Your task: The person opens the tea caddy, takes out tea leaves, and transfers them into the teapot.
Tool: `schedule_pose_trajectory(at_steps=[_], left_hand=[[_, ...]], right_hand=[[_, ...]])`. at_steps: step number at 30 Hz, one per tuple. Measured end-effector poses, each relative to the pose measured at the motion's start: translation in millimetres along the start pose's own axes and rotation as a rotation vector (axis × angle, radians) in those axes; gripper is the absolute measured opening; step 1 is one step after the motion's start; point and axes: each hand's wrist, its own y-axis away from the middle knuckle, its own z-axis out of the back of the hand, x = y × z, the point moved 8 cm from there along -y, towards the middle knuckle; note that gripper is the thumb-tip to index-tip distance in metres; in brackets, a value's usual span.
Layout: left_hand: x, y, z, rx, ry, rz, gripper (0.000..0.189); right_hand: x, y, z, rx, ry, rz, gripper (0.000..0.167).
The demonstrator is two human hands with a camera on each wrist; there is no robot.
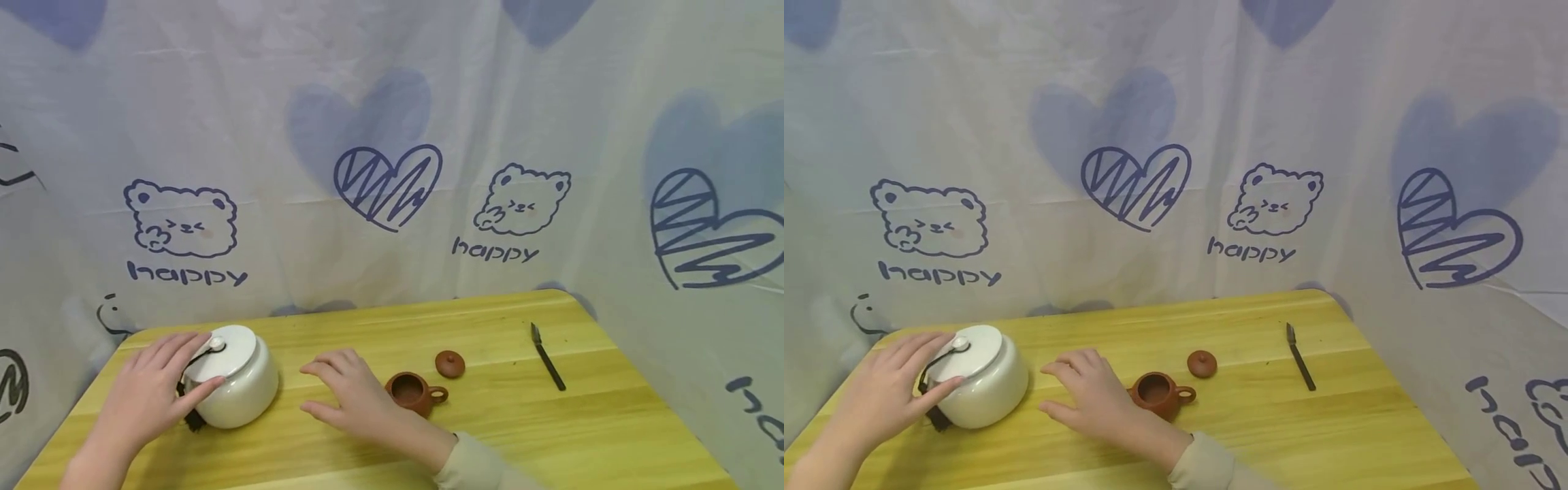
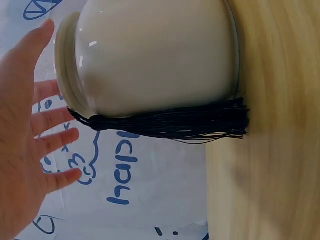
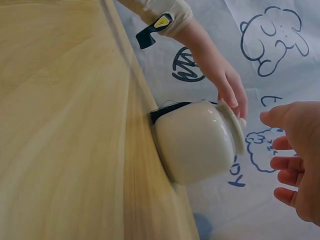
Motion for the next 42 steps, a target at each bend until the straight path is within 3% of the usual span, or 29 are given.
schedule_pose_trajectory(at_steps=[4,10,16,30,42], left_hand=[[5.1,2.2,-9.3,0.098,0.011,0.074,0.079],[7.7,2.2,-14.7,0.131,0.046,0.129,0.079],[8.7,4.3,-24.0,0.164,0.053,0.175,0.081],[10.7,0.0,-35.9,0.198,0.046,0.256,0.089],[10.2,1.5,-40.0,0.153,0.184,0.273,0.088]], right_hand=[[0.8,-11.0,-15.5,0.012,0.037,-0.026,0.048],[-6.8,-29.8,-39.9,0.099,0.024,-0.153,0.054],[-12.0,-45.7,-64.4,0.108,0.009,-0.228,0.061],[-18.8,-74.1,-94.7,0.079,-0.074,-0.376,0.083],[-21.0,-74.8,-96.9,0.104,-0.073,-0.438,0.084]])
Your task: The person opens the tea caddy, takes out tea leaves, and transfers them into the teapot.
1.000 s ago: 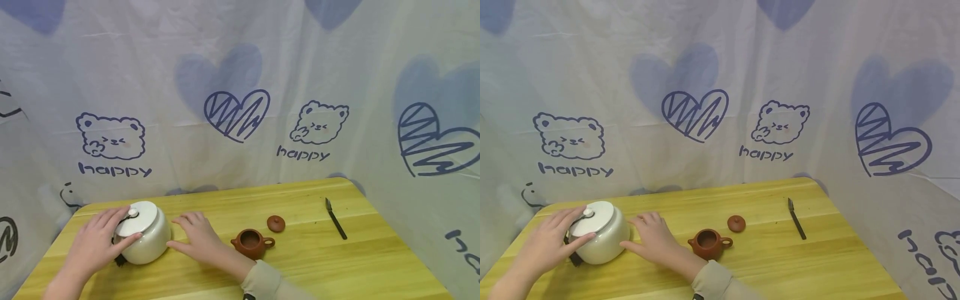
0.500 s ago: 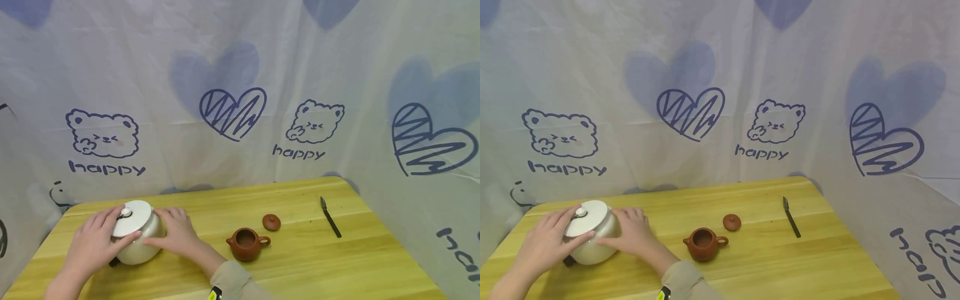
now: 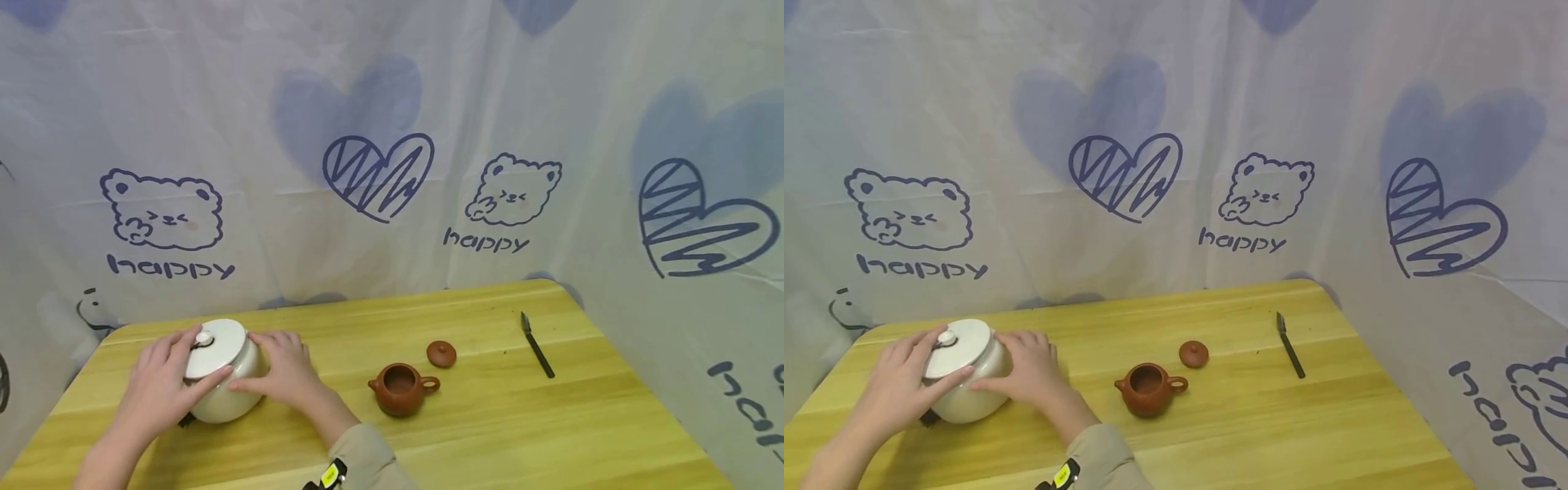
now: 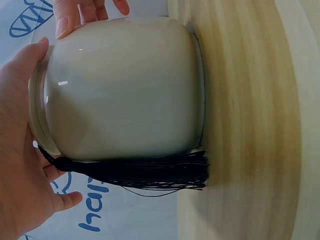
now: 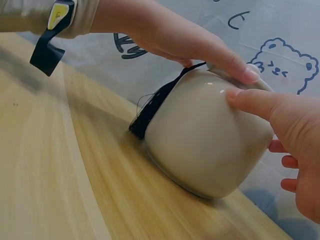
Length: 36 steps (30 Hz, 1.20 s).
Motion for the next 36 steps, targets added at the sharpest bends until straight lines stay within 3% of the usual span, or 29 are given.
schedule_pose_trajectory(at_steps=[8,24,29,36], left_hand=[[4.7,-2.7,1.7,-0.024,0.039,0.02,0.086],[3.6,4.1,1.5,-0.085,-0.009,0.011,0.085],[0.5,-0.1,0.9,-0.091,-0.033,0.017,0.088],[-4.8,-0.9,11.2,-0.14,-0.039,0.007,0.087]], right_hand=[[3.0,1.5,4.8,-0.007,-0.034,-0.006,0.084],[0.5,5.7,-5.1,0.006,-0.056,-0.001,0.085],[-2.2,3.2,-0.5,-0.009,-0.044,0.002,0.084],[-1.4,1.5,-0.6,-0.004,-0.065,0.004,0.084]])
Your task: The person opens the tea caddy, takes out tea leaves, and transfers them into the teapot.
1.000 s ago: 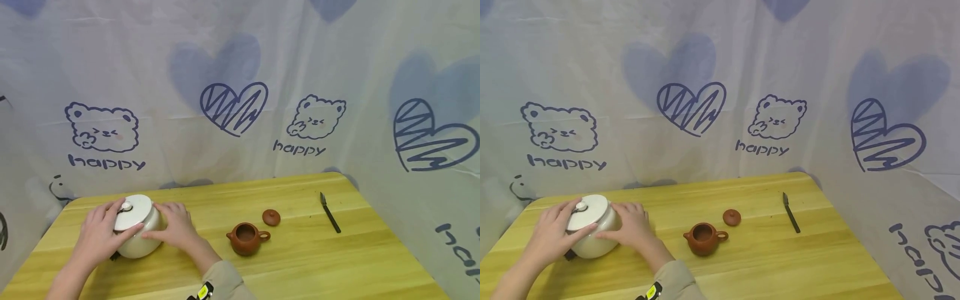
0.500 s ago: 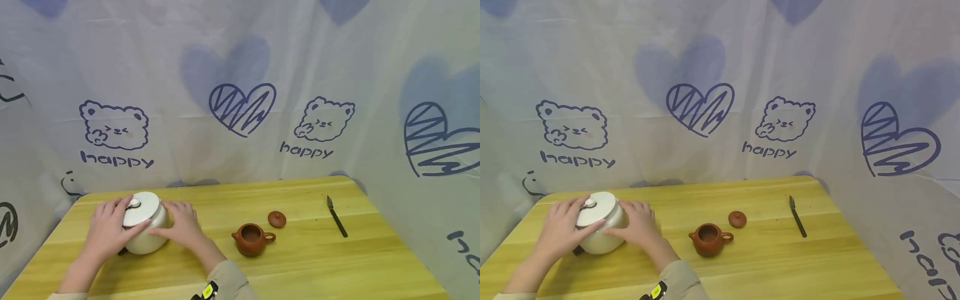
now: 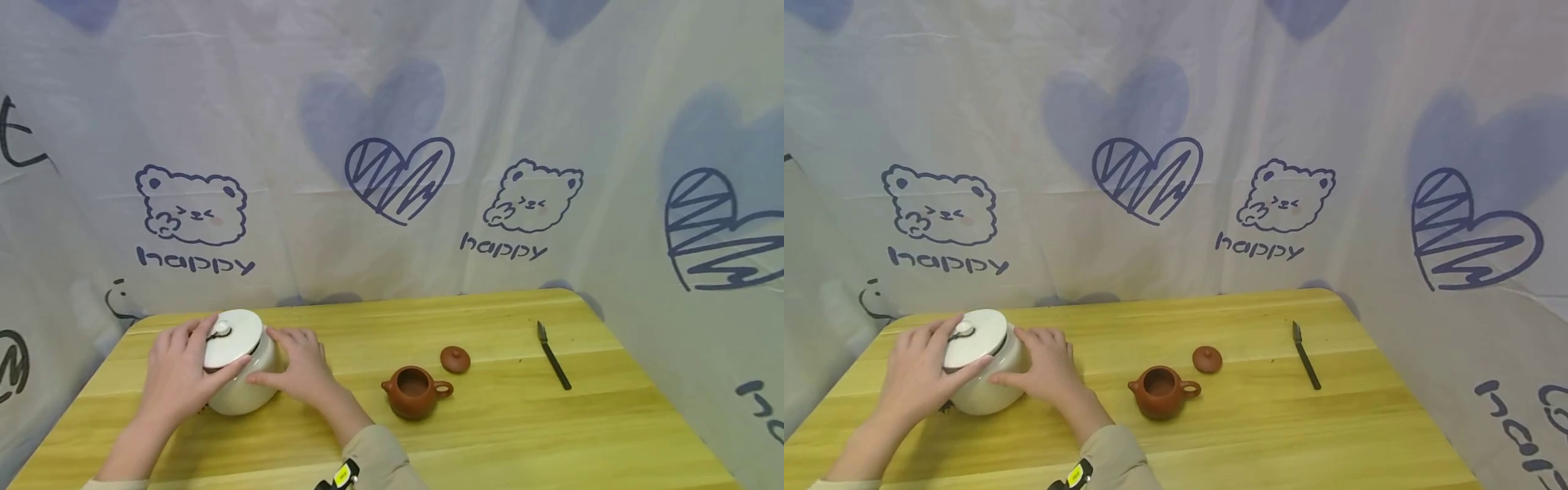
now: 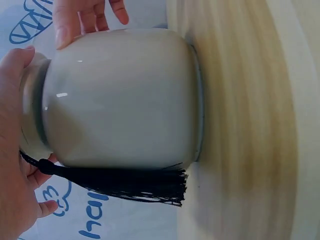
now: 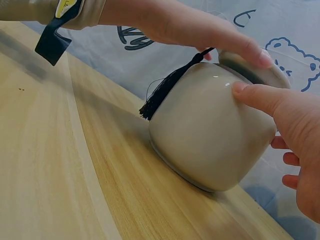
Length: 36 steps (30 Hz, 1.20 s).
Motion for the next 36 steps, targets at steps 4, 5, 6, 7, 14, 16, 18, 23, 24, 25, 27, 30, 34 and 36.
schedule_pose_trajectory(at_steps=[4,5,6,7,14,16,18,23,24,25,27,30,34,36], left_hand=[[-1.0,0.2,6.6,-0.009,-0.003,-0.002,0.088],[-1.0,-0.1,7.9,-0.007,-0.008,-0.002,0.088],[-0.9,-0.4,9.3,-0.006,-0.009,-0.001,0.089],[-0.8,-0.7,10.8,-0.006,-0.011,-0.002,0.089],[6.0,-5.3,30.9,-0.058,-0.011,-0.003,0.091],[10.3,-5.7,35.9,-0.059,-0.017,0.013,0.092],[14.6,-5.4,40.1,-0.058,-0.028,0.028,0.094],[28.4,-1.4,47.8,-0.061,-0.049,0.071,0.098],[31.3,-0.3,49.4,-0.06,-0.052,0.081,0.098],[34.0,0.6,51.1,-0.061,-0.057,0.089,0.098],[38.2,1.7,55.6,-0.072,-0.065,0.093,0.097],[43.3,1.7,62.3,-0.081,-0.076,0.102,0.096],[49.6,-0.6,68.7,-0.075,-0.095,0.127,0.095],[52.5,-0.7,70.1,-0.06,-0.105,0.143,0.096]], right_hand=[[1.6,0.2,-1.0,-0.004,0.005,-0.001,0.085],[1.6,0.2,-1.1,-0.004,0.006,-0.003,0.085],[1.3,0.2,-1.2,-0.004,0.006,-0.007,0.085],[1.2,0.3,-1.0,-0.003,0.005,-0.009,0.086],[4.0,-2.5,3.4,-0.002,0.012,-0.005,0.084],[5.3,-2.9,4.7,0.002,0.017,-0.007,0.085],[5.8,-2.7,5.3,0.009,0.016,-0.013,0.084],[5.8,-0.5,3.2,0.024,0.017,-0.023,0.085],[5.6,0.0,2.2,0.025,0.016,-0.024,0.085],[5.4,0.4,1.4,0.026,0.016,-0.025,0.085],[5.3,1.3,0.2,0.028,0.01,-0.026,0.086],[5.1,2.3,-0.8,0.033,0.0,-0.029,0.086],[5.5,1.8,0.6,0.038,-0.003,-0.032,0.085],[5.2,1.9,1.6,0.038,-0.002,-0.037,0.085]])
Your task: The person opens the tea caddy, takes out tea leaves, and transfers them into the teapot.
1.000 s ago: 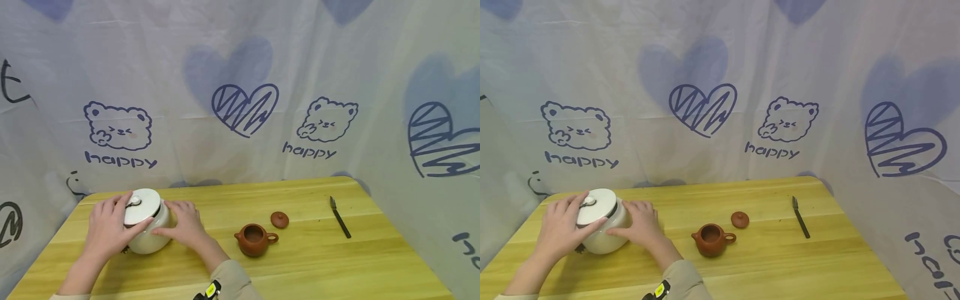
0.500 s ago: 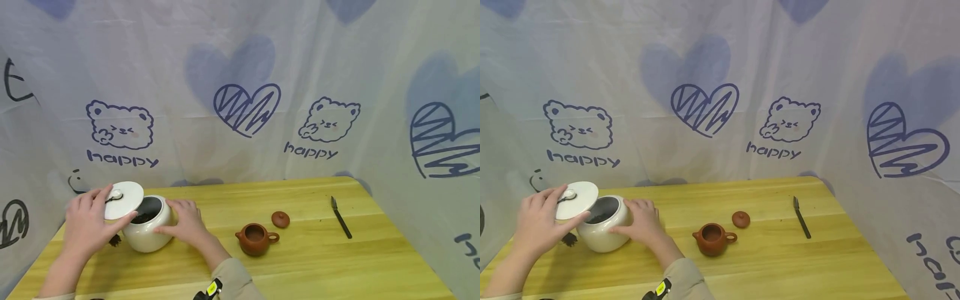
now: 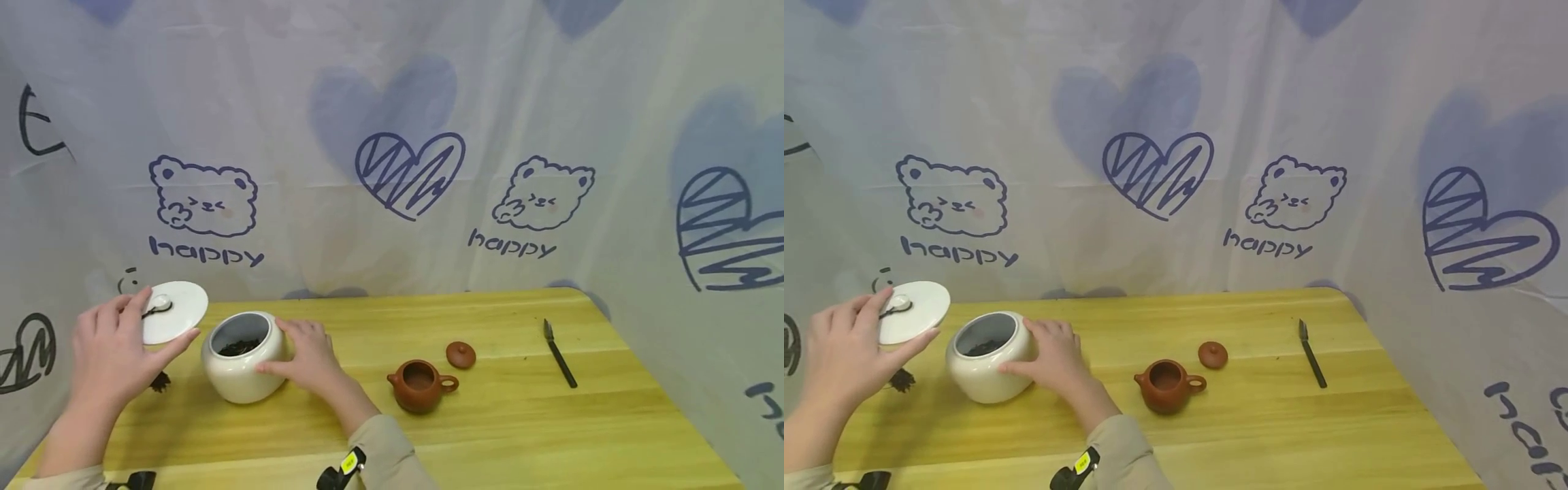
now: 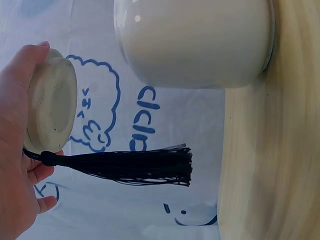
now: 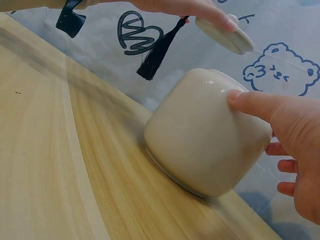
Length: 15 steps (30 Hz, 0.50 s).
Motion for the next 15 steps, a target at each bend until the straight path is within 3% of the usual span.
schedule_pose_trajectory(at_steps=[9,15], left_hand=[[11.0,-0.1,6.4,-0.019,-0.078,0.026,0.1],[24.2,1.7,-0.7,0.062,-0.106,0.107,0.104]], right_hand=[[-0.9,-0.6,-0.1,0.0,0.01,0.001,0.086],[0.0,-1.1,1.4,0.008,0.014,-0.003,0.088]])
